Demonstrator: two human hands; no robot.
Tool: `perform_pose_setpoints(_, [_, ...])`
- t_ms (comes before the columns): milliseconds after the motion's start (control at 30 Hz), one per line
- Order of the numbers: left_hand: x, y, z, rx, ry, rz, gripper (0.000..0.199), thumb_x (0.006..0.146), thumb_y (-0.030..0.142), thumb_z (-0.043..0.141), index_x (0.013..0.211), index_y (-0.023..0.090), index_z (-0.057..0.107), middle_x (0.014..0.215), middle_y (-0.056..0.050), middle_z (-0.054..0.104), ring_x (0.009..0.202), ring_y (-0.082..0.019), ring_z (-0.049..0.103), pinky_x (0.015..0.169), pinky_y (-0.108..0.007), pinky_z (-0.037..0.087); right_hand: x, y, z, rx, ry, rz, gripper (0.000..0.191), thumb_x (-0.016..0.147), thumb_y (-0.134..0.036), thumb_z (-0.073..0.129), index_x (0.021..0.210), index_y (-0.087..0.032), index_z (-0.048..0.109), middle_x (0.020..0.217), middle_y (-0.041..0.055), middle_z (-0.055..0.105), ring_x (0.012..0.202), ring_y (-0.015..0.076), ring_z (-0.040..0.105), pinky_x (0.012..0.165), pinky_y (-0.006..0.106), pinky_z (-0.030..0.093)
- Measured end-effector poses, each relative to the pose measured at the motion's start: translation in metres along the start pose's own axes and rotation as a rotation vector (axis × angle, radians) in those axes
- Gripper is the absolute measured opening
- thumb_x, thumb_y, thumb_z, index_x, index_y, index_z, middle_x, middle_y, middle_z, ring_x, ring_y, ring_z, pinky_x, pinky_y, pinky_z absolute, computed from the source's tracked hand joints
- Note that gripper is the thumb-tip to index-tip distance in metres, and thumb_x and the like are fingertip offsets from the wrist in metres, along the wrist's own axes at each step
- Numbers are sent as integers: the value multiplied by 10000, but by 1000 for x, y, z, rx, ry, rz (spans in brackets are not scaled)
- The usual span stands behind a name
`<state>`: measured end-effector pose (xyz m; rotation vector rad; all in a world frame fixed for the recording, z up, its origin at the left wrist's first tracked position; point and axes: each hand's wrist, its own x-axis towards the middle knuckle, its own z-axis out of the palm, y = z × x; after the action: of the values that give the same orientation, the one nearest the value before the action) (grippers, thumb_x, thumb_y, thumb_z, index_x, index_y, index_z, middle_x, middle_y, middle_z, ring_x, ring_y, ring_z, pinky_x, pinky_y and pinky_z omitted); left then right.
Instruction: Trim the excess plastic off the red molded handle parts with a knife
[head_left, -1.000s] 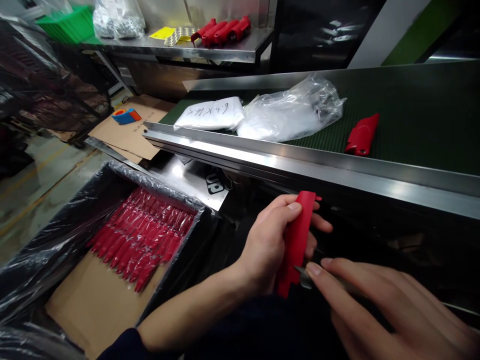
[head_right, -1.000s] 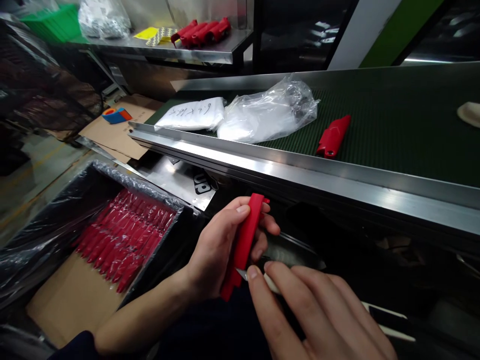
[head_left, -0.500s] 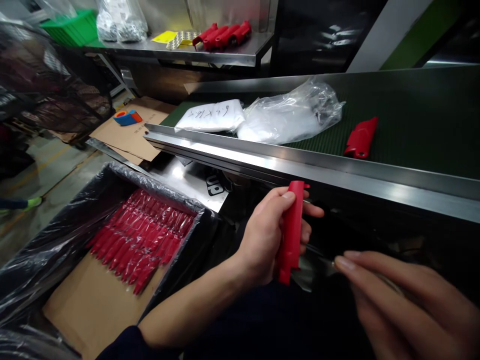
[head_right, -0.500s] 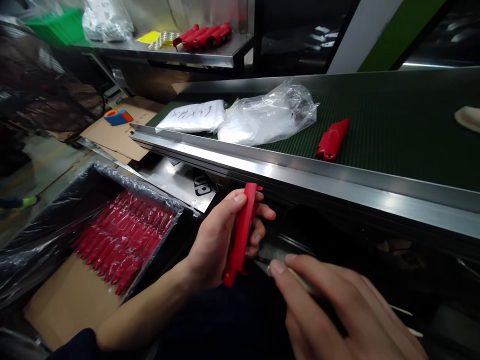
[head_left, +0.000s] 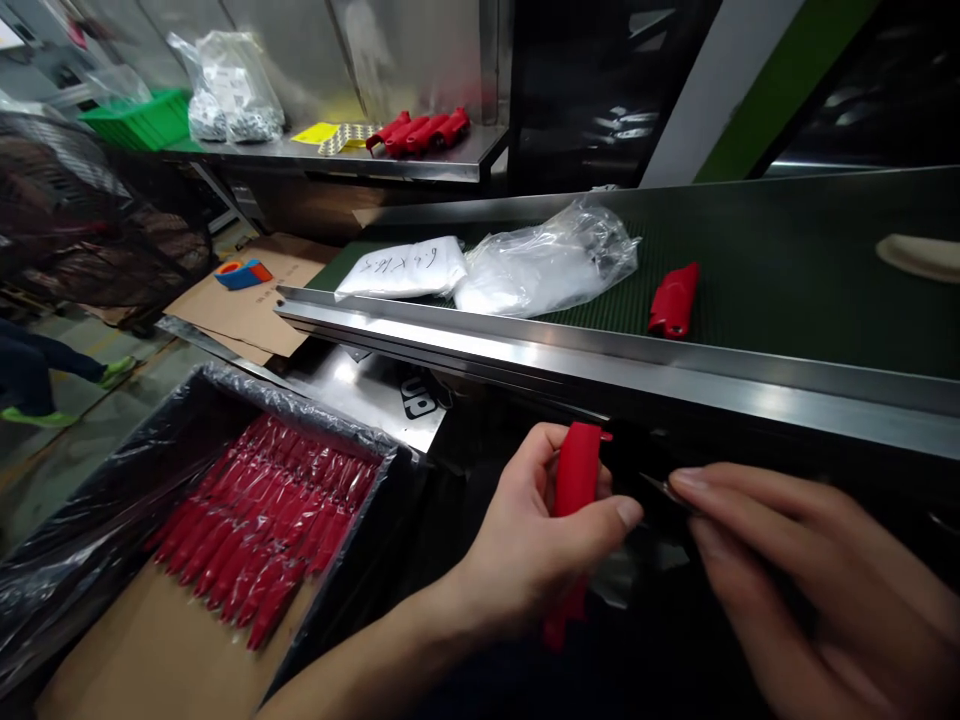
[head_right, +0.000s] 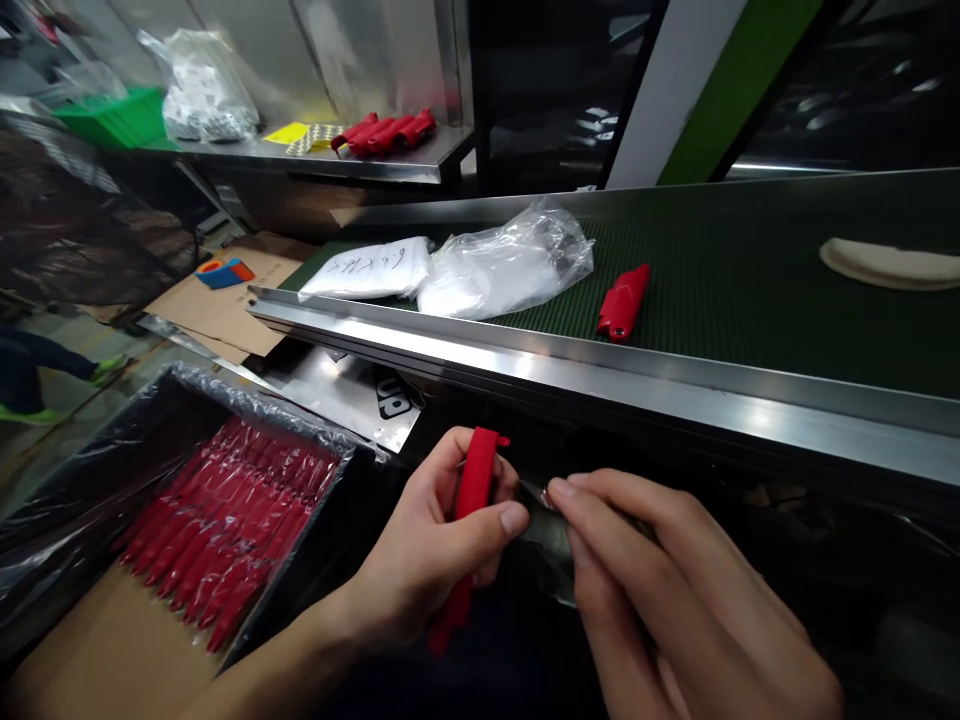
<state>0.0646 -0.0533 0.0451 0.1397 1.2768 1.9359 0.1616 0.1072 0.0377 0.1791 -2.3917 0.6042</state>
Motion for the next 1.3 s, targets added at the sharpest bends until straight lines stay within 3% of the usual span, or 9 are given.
perform_pose_setpoints(300, [-8,0,5,-45,-54,-62,340,775,256,782,953,187,501,773,50,503,511,1,414,455,-116,352,15,-6,1,-168,-76,-26,340,921,-118,538,1246,-193,601,1150,80,604,1005,182,577,838,346,450])
perform_pose_setpoints(633, [-8,-1,7,-7,-40,-49,314,782,260,774,940,176,515,803,35,514,554,-4,431,478,-110,364,10,-1,-1,-214,-85,-67,324,921,-105,538,1228,-176,616,1111,85,614,1012,194,557,815,347,436])
perform_pose_setpoints(767, [-11,-1,6,-12,-105,-76,301,798,279,753,922,179,497,801,30,523,508,0,424,445,-107,361,10,7,-2,-197,-61,-18,349,903,-89,551,1231,-186,623,1111,80,626,1003,189,584,808,343,470])
perform_pose_setpoints(900, [-11,-2,6,-73,-159,-120,321,802,283,739,960,196,474,868,12,553,473,1,439,412,-105,359,11,13,-7,-105,9,14,380,886,-87,572,1243,-206,620,1129,68,625,995,177,614,828,335,513])
perform_pose_setpoints(1100, [-6,-6,9,-280,-219,-145,313,801,304,706,956,207,452,793,9,530,467,-30,438,377,-117,400,9,3,-8,-41,-36,-49,375,853,8,563,1192,-143,620,1131,99,600,1017,166,588,844,312,479])
perform_pose_setpoints(1300, [-6,-9,10,-376,-274,-191,275,816,264,661,998,210,461,794,-6,548,468,-37,438,368,-114,392,11,0,-6,-45,-65,-79,367,875,-13,542,1213,-143,595,1151,101,579,1041,161,571,879,306,459])
